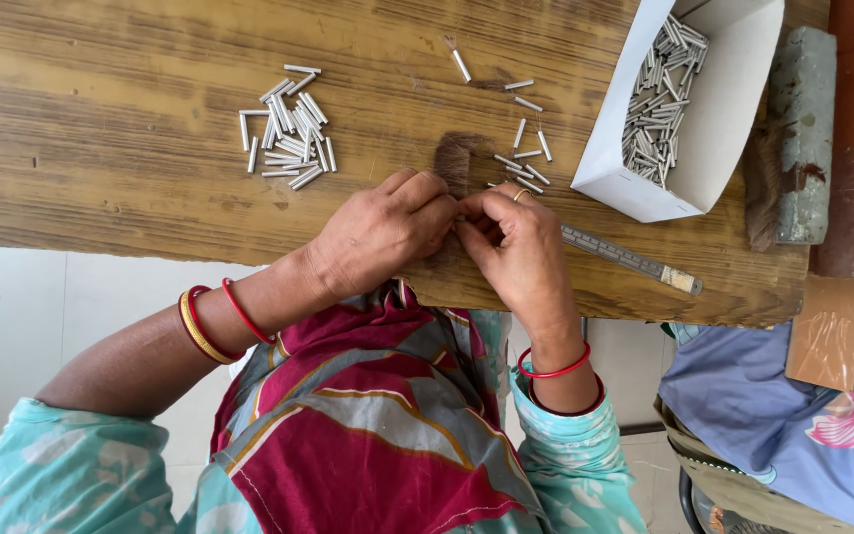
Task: Sorting and cleaning small metal tubes with a brush on a wooden workbench.
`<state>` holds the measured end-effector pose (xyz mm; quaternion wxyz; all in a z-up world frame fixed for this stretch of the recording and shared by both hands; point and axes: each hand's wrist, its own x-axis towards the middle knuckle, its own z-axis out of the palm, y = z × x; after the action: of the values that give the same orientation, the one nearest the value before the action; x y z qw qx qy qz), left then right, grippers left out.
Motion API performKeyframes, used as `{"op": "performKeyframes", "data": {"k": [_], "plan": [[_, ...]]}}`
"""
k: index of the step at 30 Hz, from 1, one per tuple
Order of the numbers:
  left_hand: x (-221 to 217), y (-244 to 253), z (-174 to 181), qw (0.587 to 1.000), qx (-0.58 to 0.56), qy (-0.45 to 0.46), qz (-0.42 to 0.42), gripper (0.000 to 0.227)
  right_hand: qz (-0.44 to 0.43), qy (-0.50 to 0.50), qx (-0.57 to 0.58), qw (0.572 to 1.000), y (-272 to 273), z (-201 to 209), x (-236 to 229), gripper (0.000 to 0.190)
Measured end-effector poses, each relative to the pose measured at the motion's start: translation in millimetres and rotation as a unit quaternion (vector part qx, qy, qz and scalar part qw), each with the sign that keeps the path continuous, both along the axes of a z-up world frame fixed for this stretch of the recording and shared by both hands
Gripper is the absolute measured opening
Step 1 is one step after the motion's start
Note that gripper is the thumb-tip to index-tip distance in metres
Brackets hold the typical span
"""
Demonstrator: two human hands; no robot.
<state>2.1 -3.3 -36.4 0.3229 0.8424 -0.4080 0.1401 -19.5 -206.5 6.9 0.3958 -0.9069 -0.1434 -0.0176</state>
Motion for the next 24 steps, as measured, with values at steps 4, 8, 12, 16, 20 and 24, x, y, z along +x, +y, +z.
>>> {"op": "performKeyframes", "data": {"k": [4,8,12,16,20,24], "plan": [[-0.9,1.1,2.9,1.0,-0.011,-0.018,-0.006,0.035,0.001,-0.006,-0.006,1.0,2.3,2.4,-0.1,0.021],[-0.1,0.3,1.9,1.0,0.004,-0.023,0.013,0.035,-0.006,0.004,0.011,1.0,1.9,-0.2,0.4,0.019],[-1.4,0.1,13.9,1.0,-0.02,-0.017,0.003,0.029,-0.008,-0.025,-0.004,1.0,2.7,-1.7,-1.1,0.019],[0.9,3.9,28.5,0.986,-0.155,0.063,0.019,0.018,-0.027,-0.006,0.024,0.999,-1.7,2.7,-4.4,0.02],[6.6,7.9,25.1,0.775,-0.334,0.527,-0.101,0.019,0.034,0.049,0.292,0.955,-7.7,-0.9,-11.4,0.034],[8.6,7.6,39.2,0.679,-0.309,0.653,-0.13,0.025,0.082,0.031,0.338,0.937,-11.7,-10.3,-11.0,0.019]]}}
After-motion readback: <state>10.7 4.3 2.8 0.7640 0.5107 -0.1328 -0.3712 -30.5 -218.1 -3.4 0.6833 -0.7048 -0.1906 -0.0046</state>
